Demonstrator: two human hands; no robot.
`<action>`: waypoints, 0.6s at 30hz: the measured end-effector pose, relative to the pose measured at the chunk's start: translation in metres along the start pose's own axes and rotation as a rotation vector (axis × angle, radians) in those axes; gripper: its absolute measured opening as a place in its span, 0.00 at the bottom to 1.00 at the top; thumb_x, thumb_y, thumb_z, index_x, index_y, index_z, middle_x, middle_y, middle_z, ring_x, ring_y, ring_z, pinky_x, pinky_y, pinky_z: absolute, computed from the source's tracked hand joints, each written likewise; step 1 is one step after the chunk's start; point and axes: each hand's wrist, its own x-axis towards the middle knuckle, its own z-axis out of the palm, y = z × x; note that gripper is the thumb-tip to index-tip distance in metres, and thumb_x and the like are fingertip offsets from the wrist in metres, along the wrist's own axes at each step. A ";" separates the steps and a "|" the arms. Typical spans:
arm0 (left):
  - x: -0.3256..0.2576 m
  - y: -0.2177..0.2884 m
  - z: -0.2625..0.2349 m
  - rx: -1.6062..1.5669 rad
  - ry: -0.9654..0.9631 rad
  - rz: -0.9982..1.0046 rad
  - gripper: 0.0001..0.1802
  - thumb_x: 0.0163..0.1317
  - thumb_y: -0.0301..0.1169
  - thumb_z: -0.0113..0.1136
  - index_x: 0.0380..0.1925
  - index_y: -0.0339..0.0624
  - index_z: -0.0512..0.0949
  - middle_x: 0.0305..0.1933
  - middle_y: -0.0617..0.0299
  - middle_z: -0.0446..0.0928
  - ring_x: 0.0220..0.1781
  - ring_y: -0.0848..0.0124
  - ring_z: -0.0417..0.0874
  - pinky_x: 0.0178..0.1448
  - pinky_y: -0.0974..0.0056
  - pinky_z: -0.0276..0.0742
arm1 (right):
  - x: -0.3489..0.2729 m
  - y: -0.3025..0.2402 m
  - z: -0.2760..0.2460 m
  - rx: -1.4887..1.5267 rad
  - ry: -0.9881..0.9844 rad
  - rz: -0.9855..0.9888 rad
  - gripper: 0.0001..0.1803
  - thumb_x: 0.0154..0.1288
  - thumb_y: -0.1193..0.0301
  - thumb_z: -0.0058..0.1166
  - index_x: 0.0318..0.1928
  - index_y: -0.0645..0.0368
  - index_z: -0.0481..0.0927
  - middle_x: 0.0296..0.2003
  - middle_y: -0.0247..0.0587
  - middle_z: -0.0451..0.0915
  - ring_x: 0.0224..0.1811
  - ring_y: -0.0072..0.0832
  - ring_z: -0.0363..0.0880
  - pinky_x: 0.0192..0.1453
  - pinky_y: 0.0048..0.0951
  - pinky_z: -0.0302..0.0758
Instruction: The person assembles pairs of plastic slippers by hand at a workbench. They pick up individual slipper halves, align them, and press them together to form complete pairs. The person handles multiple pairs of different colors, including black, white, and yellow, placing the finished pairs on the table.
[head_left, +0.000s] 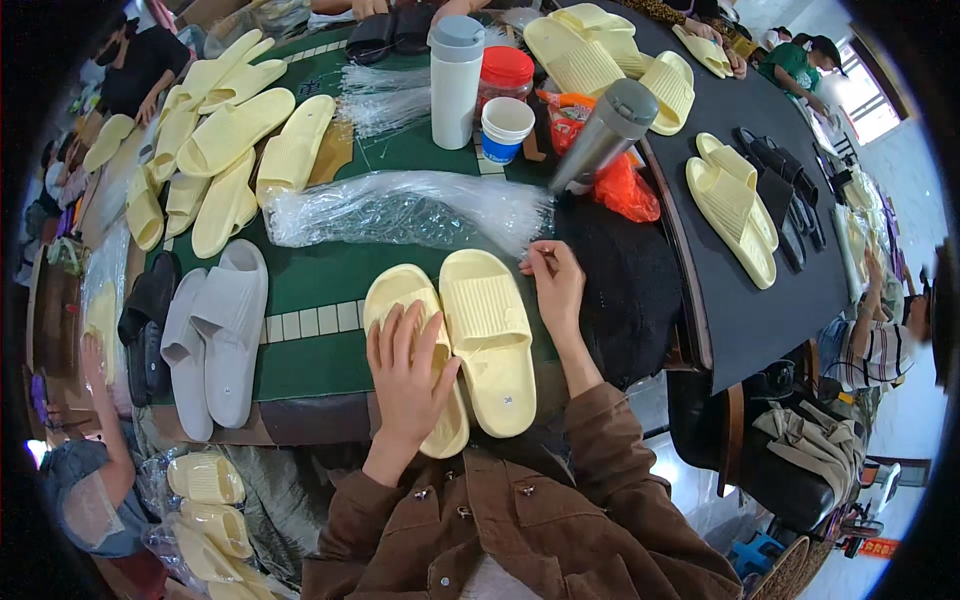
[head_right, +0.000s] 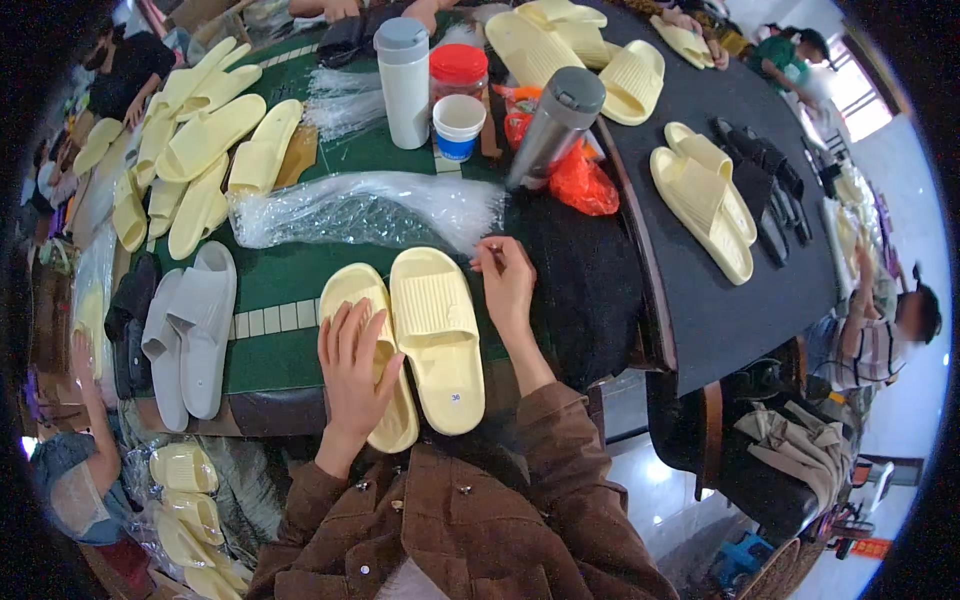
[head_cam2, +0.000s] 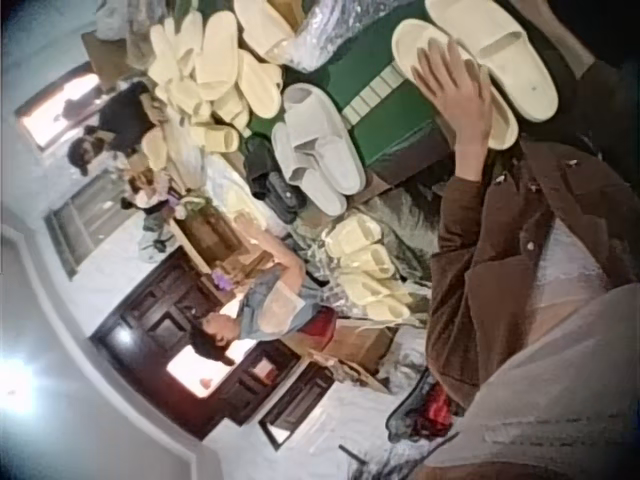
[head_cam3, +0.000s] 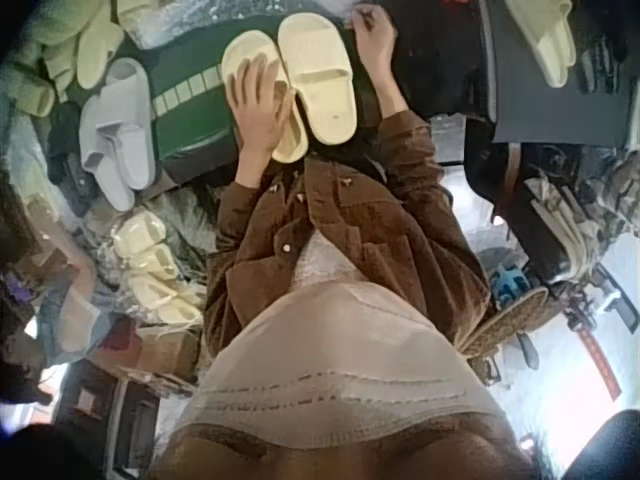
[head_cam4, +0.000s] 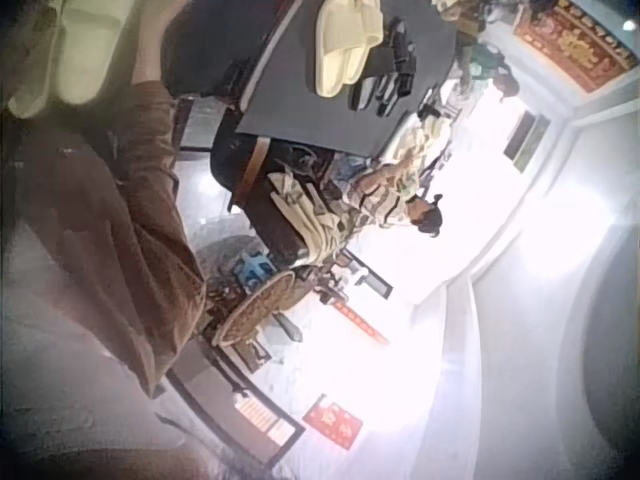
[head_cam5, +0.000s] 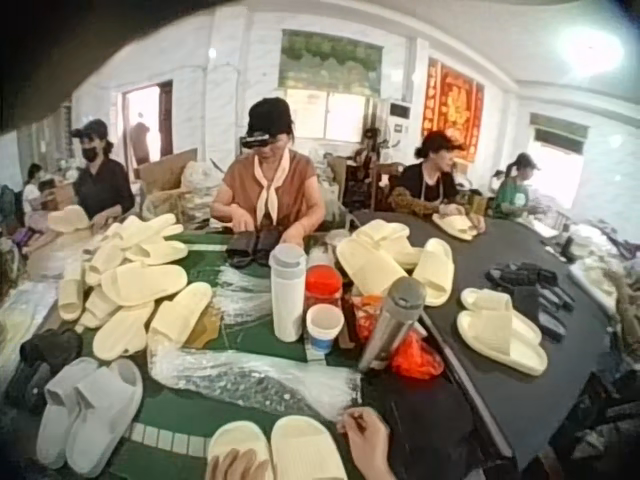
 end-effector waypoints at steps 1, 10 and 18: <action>0.002 -0.001 0.002 0.010 0.012 0.005 0.31 0.61 0.37 0.62 0.64 0.42 0.69 0.71 0.51 0.63 0.75 0.50 0.58 0.77 0.41 0.48 | -0.001 -0.003 0.001 0.002 -0.006 0.001 0.03 0.69 0.81 0.53 0.41 0.68 0.78 0.34 0.39 0.80 0.32 0.23 0.82 0.37 0.24 0.79; 0.002 -0.001 0.008 0.076 0.045 0.034 0.29 0.61 0.34 0.62 0.63 0.45 0.70 0.70 0.53 0.65 0.74 0.52 0.61 0.77 0.42 0.51 | -0.008 -0.012 -0.005 0.113 -0.029 0.012 0.04 0.70 0.80 0.54 0.42 0.67 0.80 0.37 0.35 0.82 0.32 0.16 0.77 0.34 0.18 0.73; -0.006 0.005 0.007 -0.197 0.209 0.021 0.34 0.62 0.23 0.60 0.69 0.33 0.62 0.58 0.47 0.72 0.65 0.52 0.69 0.69 0.49 0.63 | -0.060 -0.085 -0.016 0.051 -0.140 -0.179 0.07 0.67 0.79 0.54 0.41 0.65 0.84 0.47 0.43 0.83 0.42 0.25 0.82 0.42 0.24 0.77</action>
